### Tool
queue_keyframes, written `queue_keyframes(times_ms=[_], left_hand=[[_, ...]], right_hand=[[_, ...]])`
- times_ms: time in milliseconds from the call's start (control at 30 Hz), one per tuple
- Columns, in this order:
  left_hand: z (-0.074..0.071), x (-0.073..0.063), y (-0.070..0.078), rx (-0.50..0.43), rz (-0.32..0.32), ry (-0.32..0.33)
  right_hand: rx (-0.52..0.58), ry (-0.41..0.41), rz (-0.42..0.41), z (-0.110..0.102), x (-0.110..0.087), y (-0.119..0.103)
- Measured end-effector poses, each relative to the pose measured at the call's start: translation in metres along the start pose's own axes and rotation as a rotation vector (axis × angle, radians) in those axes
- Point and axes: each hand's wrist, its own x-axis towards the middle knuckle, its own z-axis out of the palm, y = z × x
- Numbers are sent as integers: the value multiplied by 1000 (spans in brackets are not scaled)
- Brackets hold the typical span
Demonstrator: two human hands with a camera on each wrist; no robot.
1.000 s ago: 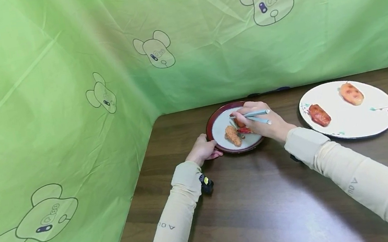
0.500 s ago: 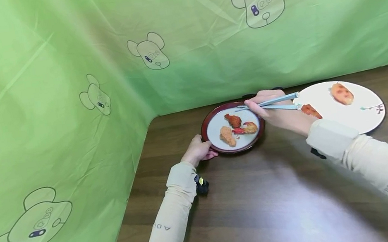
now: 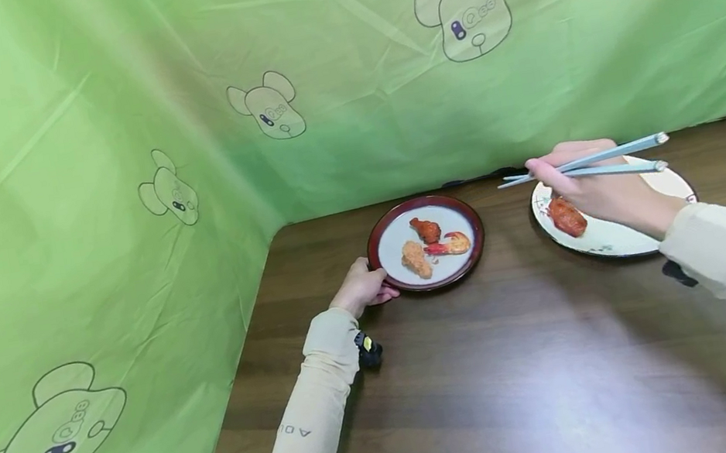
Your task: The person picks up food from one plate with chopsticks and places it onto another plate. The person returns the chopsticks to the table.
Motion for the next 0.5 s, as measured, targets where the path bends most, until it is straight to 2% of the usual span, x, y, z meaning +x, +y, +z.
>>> queue_keyframes(times_ms=[33, 200, 267, 367, 500], left_hand=[[0, 0, 0, -1, 0, 0], [-1, 0, 0, -2, 0, 8], [-1, -1, 0, -4, -2, 10], [-1, -2, 0, -2, -5, 9], [0, -2, 1, 6, -7, 5]], right_hand=[[0, -5, 26, -4, -2, 1], [10, -107, 283, -23, -14, 1], [8, -144, 357, -28, -18, 0], [2, -146, 366, -33, -25, 1], [17, -100, 355, -35, -37, 5]])
